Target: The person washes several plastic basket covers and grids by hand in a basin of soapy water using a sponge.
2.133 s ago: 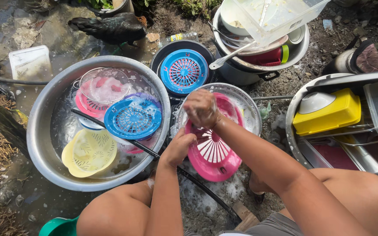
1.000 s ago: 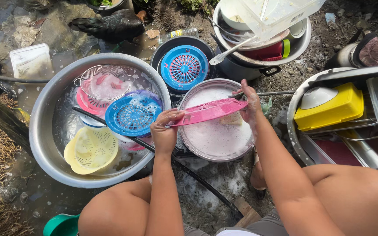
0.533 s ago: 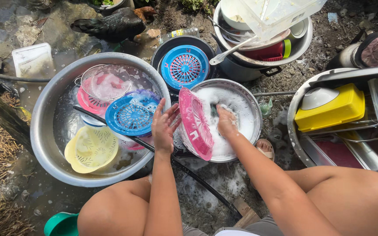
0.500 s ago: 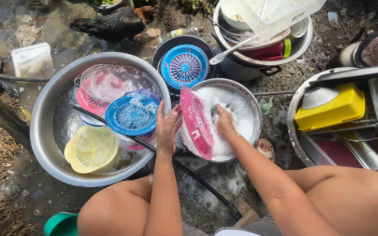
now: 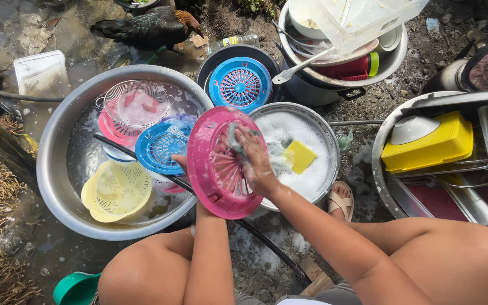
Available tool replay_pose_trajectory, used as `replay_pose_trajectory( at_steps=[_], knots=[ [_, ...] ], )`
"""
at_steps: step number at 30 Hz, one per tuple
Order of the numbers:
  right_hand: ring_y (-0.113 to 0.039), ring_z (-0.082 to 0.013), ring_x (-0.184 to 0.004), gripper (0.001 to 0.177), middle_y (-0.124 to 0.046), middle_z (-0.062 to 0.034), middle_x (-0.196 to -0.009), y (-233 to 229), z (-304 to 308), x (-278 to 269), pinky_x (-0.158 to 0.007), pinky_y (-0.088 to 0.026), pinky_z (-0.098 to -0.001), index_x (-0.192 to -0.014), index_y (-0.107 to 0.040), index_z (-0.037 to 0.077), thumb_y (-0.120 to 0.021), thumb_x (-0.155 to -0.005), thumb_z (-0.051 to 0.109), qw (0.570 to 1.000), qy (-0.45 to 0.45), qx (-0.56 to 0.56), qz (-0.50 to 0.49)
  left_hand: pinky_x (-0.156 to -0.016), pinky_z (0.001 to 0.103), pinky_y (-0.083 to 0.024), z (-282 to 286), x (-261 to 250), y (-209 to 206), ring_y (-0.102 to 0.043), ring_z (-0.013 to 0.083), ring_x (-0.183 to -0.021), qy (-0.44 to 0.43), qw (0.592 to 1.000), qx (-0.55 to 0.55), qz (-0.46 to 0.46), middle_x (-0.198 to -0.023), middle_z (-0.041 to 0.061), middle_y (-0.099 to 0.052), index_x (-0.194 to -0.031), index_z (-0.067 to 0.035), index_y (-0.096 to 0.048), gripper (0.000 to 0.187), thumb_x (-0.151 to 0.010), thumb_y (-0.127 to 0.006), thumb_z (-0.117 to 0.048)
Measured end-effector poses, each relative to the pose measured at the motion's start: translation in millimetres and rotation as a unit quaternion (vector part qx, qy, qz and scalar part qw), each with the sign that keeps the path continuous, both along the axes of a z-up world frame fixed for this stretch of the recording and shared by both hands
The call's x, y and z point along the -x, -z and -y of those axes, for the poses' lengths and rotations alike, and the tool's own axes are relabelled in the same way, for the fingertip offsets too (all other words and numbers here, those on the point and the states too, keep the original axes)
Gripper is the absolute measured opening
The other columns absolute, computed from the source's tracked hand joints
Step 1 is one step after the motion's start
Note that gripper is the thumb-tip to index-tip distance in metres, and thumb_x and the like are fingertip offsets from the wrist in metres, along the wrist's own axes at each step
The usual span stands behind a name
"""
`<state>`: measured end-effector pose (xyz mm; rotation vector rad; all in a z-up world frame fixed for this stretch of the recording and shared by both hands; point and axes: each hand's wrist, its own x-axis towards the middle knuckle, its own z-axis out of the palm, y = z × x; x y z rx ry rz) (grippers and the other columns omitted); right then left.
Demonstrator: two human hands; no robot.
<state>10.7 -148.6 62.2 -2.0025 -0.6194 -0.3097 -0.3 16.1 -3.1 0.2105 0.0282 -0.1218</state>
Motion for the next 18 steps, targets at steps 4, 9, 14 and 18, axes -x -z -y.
replay_pose_trajectory(
  at_steps=[4, 9, 14, 18],
  knots=[
    [-0.023, -0.0378, -0.159, 0.083, -0.028, -0.0210, -0.169, 38, 18, -25, -0.130, -0.019, -0.0465, -0.163, -0.027, 0.007, -0.044, -0.084, -0.013, 0.998, 0.006, -0.055, -0.037, -0.093, 0.038, -0.053, 18, -5, -11, -0.065, 0.0198, -0.104, 0.079, 0.962, -0.258, -0.032, -0.117, 0.011, -0.068, -0.134, 0.000, -0.059, 0.038, -0.102, -0.067, -0.017],
    [-0.034, -0.0372, -0.156, 0.078, -0.038, -0.0196, -0.166, 91, 51, -40, -0.130, -0.023, -0.0469, -0.161, -0.037, 0.010, -0.052, -0.087, -0.009, 0.998, 0.012, 0.054, 0.008, -0.087, 0.030, -0.058, 34, -9, -50, -0.071, 0.0138, -0.098, -0.031, 0.900, -0.432, -0.052, -0.112, 0.008, -0.075, -0.125, 0.001, -0.062, 0.032, -0.094, -0.068, -0.007],
    [-0.041, -0.0356, -0.148, 0.070, -0.042, -0.0165, -0.160, 154, 78, -40, -0.124, -0.030, -0.0414, -0.160, -0.032, 0.010, -0.051, -0.093, 0.003, 0.953, 0.184, 0.141, -0.197, -0.078, 0.031, -0.059, 29, -5, -57, -0.071, 0.0151, -0.089, -0.041, 0.833, -0.550, -0.047, -0.107, 0.009, -0.073, -0.124, 0.001, -0.061, 0.044, -0.082, -0.073, 0.008],
    [-0.038, -0.0372, -0.149, 0.055, -0.038, -0.0217, -0.159, 182, 81, -54, -0.125, -0.028, -0.0396, -0.158, -0.033, 0.004, -0.052, -0.110, 0.024, 0.889, 0.250, 0.098, -0.371, -0.080, 0.033, -0.061, 37, -4, -45, -0.074, 0.0171, -0.094, 0.004, 0.881, -0.470, -0.053, -0.109, 0.009, -0.073, -0.123, 0.001, -0.060, 0.046, -0.079, -0.069, 0.010]
  ],
)
